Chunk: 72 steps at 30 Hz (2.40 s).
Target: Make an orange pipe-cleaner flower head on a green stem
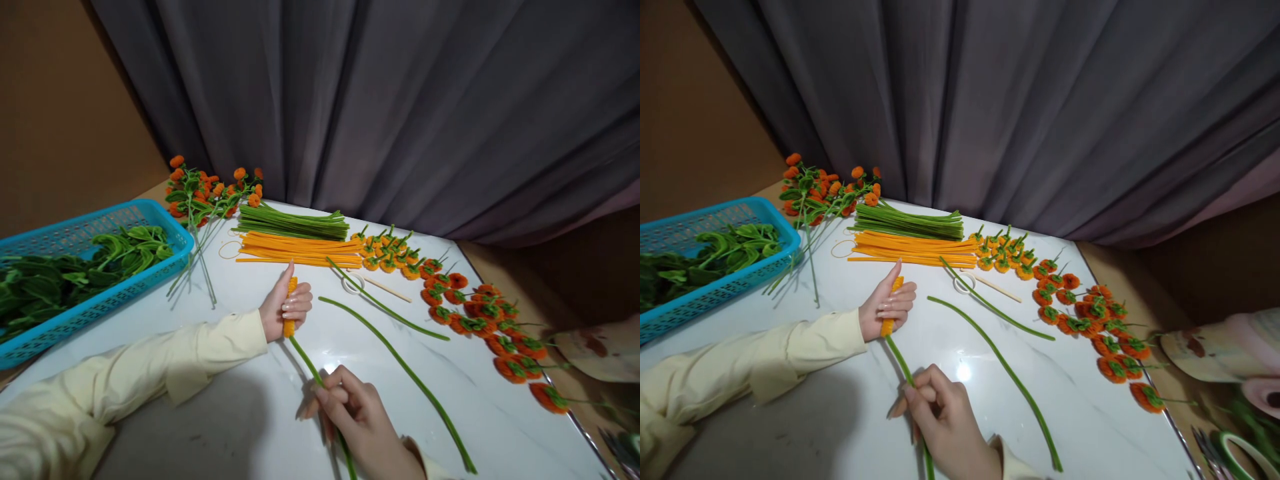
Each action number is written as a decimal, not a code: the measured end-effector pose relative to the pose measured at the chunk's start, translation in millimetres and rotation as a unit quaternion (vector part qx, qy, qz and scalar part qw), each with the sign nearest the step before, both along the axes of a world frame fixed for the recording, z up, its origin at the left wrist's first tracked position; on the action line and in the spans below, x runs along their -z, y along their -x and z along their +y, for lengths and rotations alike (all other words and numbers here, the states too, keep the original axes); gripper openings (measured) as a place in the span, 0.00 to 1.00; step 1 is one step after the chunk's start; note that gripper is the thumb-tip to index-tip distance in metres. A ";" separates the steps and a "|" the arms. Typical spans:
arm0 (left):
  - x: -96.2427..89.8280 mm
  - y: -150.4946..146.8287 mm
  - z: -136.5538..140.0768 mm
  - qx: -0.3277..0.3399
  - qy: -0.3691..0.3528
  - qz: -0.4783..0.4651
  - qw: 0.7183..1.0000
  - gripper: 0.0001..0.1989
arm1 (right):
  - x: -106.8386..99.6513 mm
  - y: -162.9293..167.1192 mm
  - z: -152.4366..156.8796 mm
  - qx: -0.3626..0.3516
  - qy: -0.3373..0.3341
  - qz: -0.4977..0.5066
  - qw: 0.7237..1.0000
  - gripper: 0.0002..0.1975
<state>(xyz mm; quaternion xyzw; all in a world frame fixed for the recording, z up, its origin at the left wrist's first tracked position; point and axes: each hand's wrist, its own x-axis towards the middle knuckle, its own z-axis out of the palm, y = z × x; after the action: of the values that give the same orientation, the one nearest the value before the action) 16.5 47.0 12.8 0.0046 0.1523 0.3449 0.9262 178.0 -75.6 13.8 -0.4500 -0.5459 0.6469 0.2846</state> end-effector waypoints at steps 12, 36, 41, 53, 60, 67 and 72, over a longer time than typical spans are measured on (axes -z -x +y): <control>-4.9 -14.8 0.2 -0.107 -0.032 0.085 0.990 0.31 | 0.5 5.5 -1.8 0.011 0.004 -0.027 1.000 0.18; 4.8 -24.8 -3.7 -0.134 -0.048 0.167 0.976 0.12 | 9.6 -1.3 -2.4 0.145 -0.010 -0.022 0.989 0.15; 4.8 -25.8 -5.6 -0.088 -0.031 0.094 0.991 0.14 | 5.0 0.7 -2.1 0.110 -0.027 -0.063 0.992 0.16; 2.1 -22.9 -3.9 -0.092 -0.048 0.111 0.988 0.04 | 8.1 -0.5 -2.4 0.193 -0.009 -0.028 0.981 0.16; 7.0 -17.9 -6.5 0.010 -0.165 0.175 0.971 0.10 | 0.9 -1.0 6.0 0.257 0.006 0.026 0.966 0.16; 7.2 -18.6 -11.4 0.027 -0.223 0.218 0.950 0.09 | 6.8 -2.7 6.2 0.213 0.004 0.028 0.977 0.15; 5.4 -20.6 -15.7 0.034 -0.236 0.238 0.941 0.10 | 7.7 -3.8 5.4 0.198 -0.003 0.022 0.980 0.15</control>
<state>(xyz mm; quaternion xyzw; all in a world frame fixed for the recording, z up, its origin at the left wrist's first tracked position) 37.1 31.4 7.4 0.3102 0.2826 0.3285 0.8462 181.7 -70.2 6.1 -0.5335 -0.4419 0.5859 0.4204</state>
